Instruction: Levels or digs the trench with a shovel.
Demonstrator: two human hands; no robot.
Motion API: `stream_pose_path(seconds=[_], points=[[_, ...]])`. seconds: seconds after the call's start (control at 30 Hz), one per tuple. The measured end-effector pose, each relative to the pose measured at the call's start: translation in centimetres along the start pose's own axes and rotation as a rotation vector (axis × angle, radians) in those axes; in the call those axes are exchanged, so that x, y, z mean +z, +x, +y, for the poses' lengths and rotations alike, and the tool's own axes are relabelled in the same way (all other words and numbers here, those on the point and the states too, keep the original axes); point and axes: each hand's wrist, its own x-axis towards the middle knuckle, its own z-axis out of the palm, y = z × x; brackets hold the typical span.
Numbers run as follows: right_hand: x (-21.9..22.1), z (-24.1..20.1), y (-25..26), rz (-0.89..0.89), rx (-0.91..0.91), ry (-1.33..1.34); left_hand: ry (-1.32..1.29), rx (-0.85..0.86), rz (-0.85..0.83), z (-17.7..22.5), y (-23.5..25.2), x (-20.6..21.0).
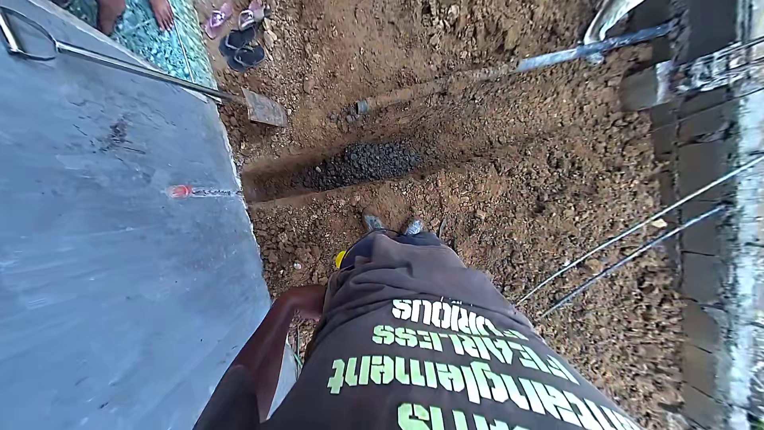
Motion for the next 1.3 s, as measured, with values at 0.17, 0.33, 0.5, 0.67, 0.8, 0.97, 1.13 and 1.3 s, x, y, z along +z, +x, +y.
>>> stream_pose_path(seconds=[0.17,0.33,0.5,0.67,0.8,0.97,1.13,1.3], points=[[-8.6,4.6,11.0,-0.075,0.317,-0.643,-0.091,-0.056,0.222,0.6,2.9,-6.1],[-15.6,10.2,18.7,0.091,0.171,-0.507,-0.047,-0.071,0.536,2.0,7.3,-12.1],[-15.9,12.6,21.7,0.108,0.051,-0.348,-0.007,-0.048,0.599,4.3,11.2,-12.3],[-17.5,16.6,24.9,0.145,0.017,-0.369,0.045,-0.085,0.502,4.0,18.2,-9.7],[-20.3,21.8,27.6,0.203,0.034,-0.3,0.157,-0.157,0.489,6.0,22.0,-6.4],[-22.9,23.1,29.6,0.235,0.157,-0.162,0.027,-0.19,0.629,7.6,23.2,-4.8],[-24.2,18.8,30.3,0.262,0.071,-0.045,-0.174,-0.279,0.824,6.6,21.3,-4.2],[-23.7,15.3,31.7,0.291,0.013,0.09,-0.272,-0.345,1.025,2.5,18.6,-2.4]])
